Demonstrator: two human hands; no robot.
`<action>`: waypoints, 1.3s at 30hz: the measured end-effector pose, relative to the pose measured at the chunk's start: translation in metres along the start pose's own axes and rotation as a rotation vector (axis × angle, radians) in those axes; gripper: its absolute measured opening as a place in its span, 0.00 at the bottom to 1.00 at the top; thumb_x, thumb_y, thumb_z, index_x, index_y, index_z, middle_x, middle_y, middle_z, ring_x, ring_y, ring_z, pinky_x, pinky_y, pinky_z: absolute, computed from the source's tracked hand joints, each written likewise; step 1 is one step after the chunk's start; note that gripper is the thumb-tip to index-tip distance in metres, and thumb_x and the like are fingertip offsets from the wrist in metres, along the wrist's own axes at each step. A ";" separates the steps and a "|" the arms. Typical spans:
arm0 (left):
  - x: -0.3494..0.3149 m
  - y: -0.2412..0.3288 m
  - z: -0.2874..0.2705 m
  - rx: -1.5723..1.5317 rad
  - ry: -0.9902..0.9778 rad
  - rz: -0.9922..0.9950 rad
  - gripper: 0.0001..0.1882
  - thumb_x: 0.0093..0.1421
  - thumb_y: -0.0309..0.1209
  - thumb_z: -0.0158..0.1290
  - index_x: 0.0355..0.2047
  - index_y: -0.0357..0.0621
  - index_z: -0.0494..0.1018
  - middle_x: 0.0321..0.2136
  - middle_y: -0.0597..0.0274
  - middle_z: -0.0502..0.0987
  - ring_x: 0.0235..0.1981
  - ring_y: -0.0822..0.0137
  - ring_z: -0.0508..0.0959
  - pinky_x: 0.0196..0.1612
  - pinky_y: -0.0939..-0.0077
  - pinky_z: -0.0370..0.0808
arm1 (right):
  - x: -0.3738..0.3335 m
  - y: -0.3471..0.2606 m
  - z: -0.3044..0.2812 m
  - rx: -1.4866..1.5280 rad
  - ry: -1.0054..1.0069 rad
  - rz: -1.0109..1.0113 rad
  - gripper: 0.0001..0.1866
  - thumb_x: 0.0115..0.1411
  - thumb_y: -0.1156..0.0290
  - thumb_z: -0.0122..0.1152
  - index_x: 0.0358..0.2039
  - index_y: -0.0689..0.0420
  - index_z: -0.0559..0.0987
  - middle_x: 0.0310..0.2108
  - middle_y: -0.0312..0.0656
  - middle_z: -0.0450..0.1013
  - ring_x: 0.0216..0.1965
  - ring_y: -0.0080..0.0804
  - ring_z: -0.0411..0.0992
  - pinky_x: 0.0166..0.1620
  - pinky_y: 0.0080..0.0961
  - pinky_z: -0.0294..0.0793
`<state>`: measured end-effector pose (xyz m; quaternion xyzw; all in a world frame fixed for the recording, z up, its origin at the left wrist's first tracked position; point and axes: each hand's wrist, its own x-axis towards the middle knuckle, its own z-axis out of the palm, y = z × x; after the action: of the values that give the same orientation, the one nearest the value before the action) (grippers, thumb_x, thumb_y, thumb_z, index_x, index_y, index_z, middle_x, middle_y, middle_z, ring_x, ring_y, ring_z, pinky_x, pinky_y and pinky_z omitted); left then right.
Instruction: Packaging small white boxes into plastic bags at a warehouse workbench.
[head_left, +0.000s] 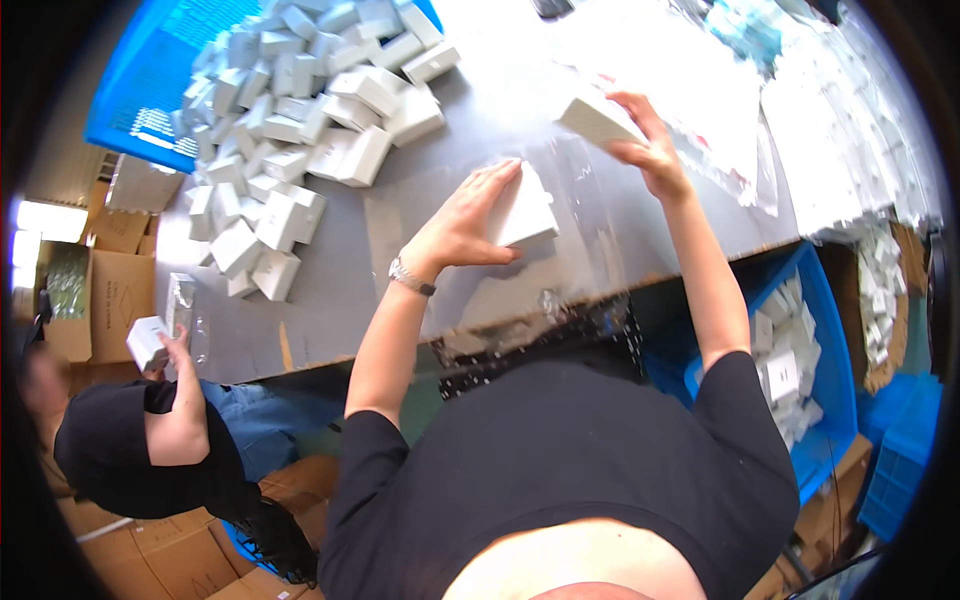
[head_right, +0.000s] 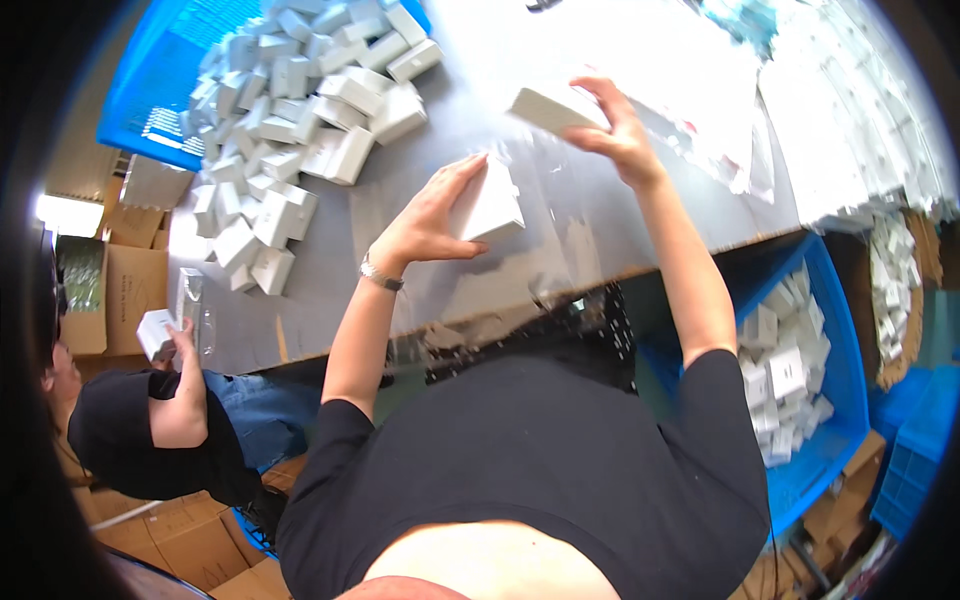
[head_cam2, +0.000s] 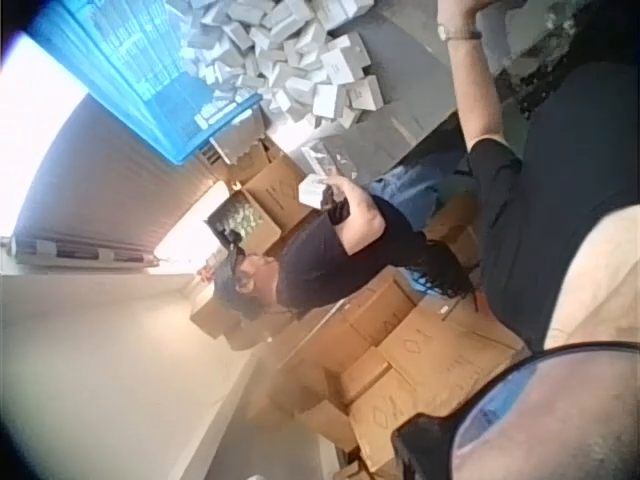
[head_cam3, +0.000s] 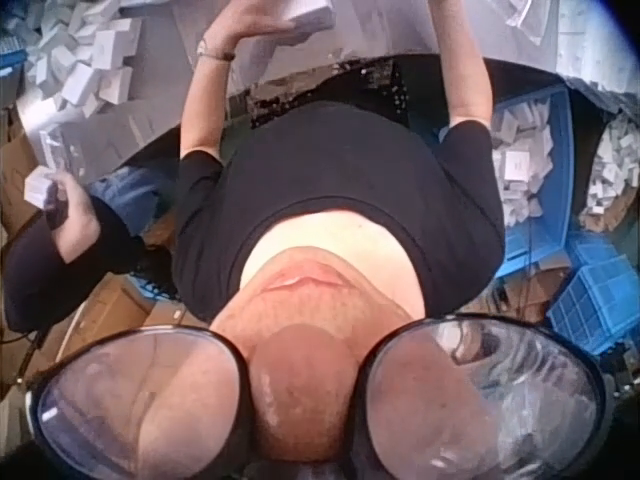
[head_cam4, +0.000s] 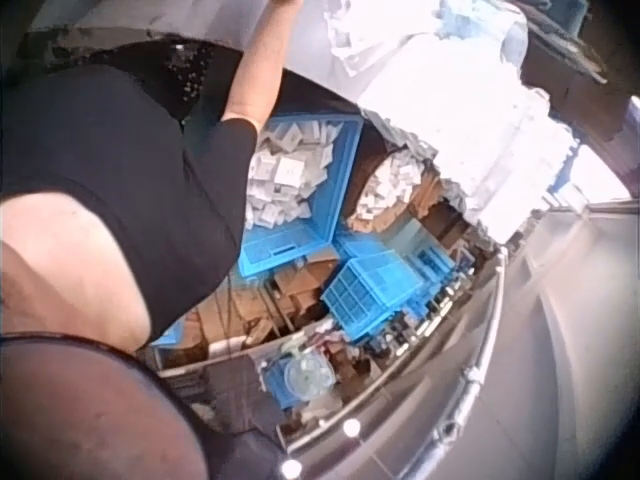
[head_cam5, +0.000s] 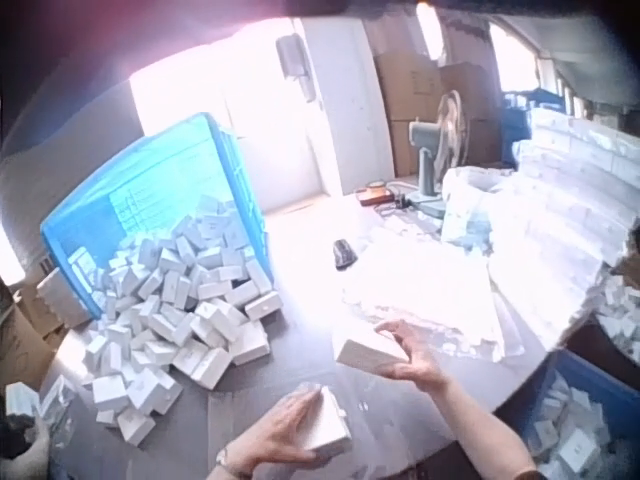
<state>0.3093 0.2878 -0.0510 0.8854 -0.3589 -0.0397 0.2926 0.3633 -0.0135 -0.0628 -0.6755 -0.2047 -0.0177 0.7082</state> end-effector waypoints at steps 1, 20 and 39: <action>-0.002 0.000 0.015 -0.030 -0.014 -0.001 0.60 0.36 0.42 0.73 0.66 0.34 0.53 0.62 0.46 0.62 0.66 0.52 0.60 0.69 0.59 0.54 | -0.005 -0.009 0.011 -0.038 -0.114 -0.043 0.41 0.43 0.52 0.71 0.56 0.54 0.68 0.52 0.40 0.66 0.54 0.32 0.63 0.58 0.34 0.62; -0.068 -0.028 0.047 0.424 0.208 -0.930 0.65 0.46 0.72 0.53 0.70 0.37 0.44 0.72 0.46 0.43 0.73 0.50 0.36 0.70 0.43 0.29 | 0.046 0.041 0.046 -0.898 0.009 -0.363 0.41 0.38 0.54 0.80 0.54 0.43 0.71 0.50 0.48 0.68 0.58 0.47 0.65 0.57 0.43 0.72; -0.077 -0.004 0.065 0.119 0.445 -0.447 0.08 0.53 0.32 0.63 0.30 0.43 0.79 0.31 0.61 0.76 0.38 0.59 0.74 0.42 0.66 0.73 | -0.091 0.008 0.116 -0.752 -0.644 -0.441 0.21 0.55 0.67 0.63 0.51 0.55 0.78 0.52 0.45 0.73 0.58 0.40 0.68 0.61 0.34 0.68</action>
<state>0.2362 0.3090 -0.1174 0.9448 -0.0845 0.1126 0.2958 0.2518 0.0762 -0.0984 -0.7946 -0.5279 -0.0300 0.2984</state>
